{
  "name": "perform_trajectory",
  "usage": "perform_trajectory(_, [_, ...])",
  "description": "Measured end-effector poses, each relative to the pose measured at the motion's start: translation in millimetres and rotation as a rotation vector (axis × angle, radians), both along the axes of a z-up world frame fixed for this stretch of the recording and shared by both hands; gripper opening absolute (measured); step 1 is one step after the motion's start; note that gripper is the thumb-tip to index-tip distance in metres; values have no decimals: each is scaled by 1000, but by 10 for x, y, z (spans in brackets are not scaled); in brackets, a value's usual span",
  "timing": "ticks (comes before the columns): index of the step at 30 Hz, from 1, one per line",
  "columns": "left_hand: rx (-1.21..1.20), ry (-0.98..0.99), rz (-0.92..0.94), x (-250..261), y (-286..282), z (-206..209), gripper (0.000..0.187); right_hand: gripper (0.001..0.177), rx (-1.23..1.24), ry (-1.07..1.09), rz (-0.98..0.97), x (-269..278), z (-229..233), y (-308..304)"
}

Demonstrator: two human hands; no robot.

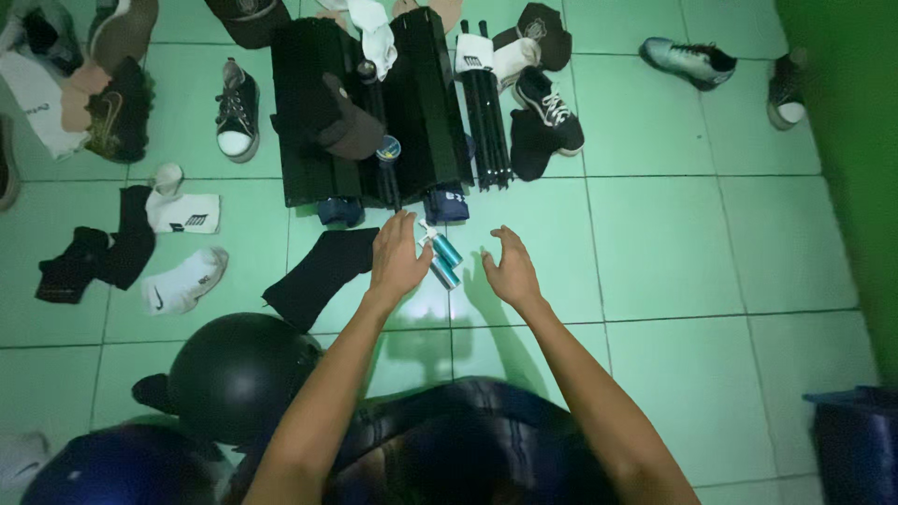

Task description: The person picks up several spray bottles and pump bottles from a tiled floor and places them together on a low shelf inside a room.

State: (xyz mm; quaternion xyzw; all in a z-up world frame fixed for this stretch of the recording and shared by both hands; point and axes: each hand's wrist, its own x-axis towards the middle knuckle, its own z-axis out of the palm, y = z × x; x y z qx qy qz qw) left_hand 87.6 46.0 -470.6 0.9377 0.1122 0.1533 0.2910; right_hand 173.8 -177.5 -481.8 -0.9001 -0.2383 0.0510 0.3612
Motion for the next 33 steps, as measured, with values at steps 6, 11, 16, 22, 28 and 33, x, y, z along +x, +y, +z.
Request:
perform_trajectory(6, [-1,-33,11,131,-22,-678,60,48,2,-15,15,69,-727,143])
perform_trajectory(11, [-25,-33,8,145,-121,-1099,59,46,37,11,-19,37,-1237,159])
perform_trajectory(16, [-31,67,-1,74,-186,-1212,62,49,-13,70,-19,-29,-1720,232])
perform_trajectory(22, [-68,126,23,141,-156,-1330,62,50,-180,203,-50,-114,-2055,470])
perform_trajectory(28, [-108,166,29,77,-120,-1354,60,46,-173,313,-89,-304,-1892,589])
perform_trajectory(33, [-134,168,58,20,-45,-1438,59,45,-212,219,-103,-396,-1911,612])
